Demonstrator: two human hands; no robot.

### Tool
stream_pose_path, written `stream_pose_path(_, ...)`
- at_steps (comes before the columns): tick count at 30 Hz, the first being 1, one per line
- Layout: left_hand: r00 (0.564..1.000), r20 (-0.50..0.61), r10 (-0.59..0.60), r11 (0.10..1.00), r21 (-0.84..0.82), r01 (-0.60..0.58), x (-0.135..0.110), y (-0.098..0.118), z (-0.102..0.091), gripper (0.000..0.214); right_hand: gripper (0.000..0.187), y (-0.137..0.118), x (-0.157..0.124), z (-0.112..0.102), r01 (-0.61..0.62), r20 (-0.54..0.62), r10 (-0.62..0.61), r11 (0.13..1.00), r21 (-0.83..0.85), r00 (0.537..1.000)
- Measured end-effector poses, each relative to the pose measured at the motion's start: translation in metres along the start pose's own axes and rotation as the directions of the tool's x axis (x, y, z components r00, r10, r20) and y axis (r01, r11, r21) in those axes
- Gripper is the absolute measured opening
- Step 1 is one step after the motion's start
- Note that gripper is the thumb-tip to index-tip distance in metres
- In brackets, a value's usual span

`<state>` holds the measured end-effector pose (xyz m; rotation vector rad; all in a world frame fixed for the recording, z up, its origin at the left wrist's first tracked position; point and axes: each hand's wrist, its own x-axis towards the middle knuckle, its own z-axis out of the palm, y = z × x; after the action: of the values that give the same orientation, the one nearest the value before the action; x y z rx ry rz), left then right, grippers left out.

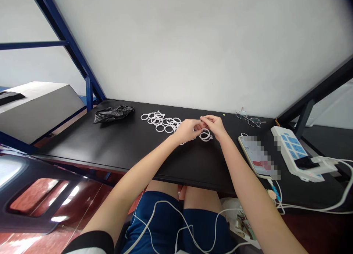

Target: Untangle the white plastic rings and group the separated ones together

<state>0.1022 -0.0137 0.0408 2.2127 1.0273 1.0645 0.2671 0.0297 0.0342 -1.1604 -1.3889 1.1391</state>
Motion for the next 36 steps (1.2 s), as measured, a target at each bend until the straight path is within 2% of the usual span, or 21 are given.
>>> stream_pose_path(3, 0.977, -0.170, -0.129, 0.991, -0.066, 0.119, 0.003, -0.010, -0.002, 0.009, 0.039, -0.006, -0.004, 0.002, -0.062, 0.104, 0.061, 0.998, 0.008, 0.993)
stream_pose_path(7, 0.944, -0.235, -0.230, 0.971, -0.123, 0.205, 0.004, -0.021, -0.005, 0.008, 0.041, -0.010, -0.008, 0.002, -0.096, 0.265, 0.091, 0.995, 0.008, 0.960)
stream_pose_path(9, 0.937, -0.247, -0.247, 0.963, -0.172, 0.208, 0.005, -0.023, -0.006, 0.009, 0.042, -0.008, -0.008, 0.002, -0.080, 0.252, 0.074, 0.997, 0.013, 0.965)
stream_pose_path(11, 0.934, -0.238, -0.265, 0.942, -0.271, 0.198, 0.005, -0.024, -0.007, 0.014, 0.041, -0.005, -0.006, 0.002, -0.069, 0.188, 0.060, 0.997, 0.042, 0.980)
stream_pose_path(14, 0.952, -0.168, -0.258, 0.872, -0.465, 0.154, 0.007, -0.022, -0.004, 0.026, 0.038, -0.002, -0.004, 0.003, -0.083, 0.115, 0.071, 0.991, 0.102, 0.991)
stream_pose_path(18, 0.974, -0.119, -0.192, 0.808, -0.582, 0.088, 0.009, -0.019, 0.002, 0.048, 0.035, -0.001, -0.004, 0.005, -0.121, 0.132, 0.099, 0.977, 0.174, 0.986)
stream_pose_path(22, 0.970, -0.194, -0.148, 0.873, -0.486, 0.037, 0.007, -0.017, 0.006, 0.053, 0.034, 0.001, -0.004, 0.005, -0.129, 0.189, 0.092, 0.972, 0.194, 0.978)
stream_pose_path(25, 0.967, -0.247, -0.055, 0.961, -0.275, -0.016, 0.004, -0.014, 0.006, 0.050, 0.032, 0.002, -0.004, 0.005, -0.114, 0.213, 0.070, 0.972, 0.205, 0.974)
stream_pose_path(28, 0.976, -0.216, 0.035, 0.993, -0.101, -0.059, 0.002, -0.012, 0.005, 0.042, 0.031, 0.002, -0.004, 0.008, -0.103, 0.205, 0.057, 0.970, 0.220, 0.977)
stream_pose_path(31, 0.986, -0.164, 0.020, 0.993, -0.113, -0.039, 0.000, -0.010, 0.004, 0.034, 0.032, 0.002, -0.005, 0.013, -0.075, 0.191, 0.037, 0.978, 0.194, 0.981)
stream_pose_path(36, 0.986, -0.164, 0.034, 0.991, -0.122, -0.054, 0.001, -0.010, 0.004, 0.030, 0.033, 0.004, -0.005, 0.016, -0.052, 0.151, 0.028, 0.987, 0.154, 0.988)
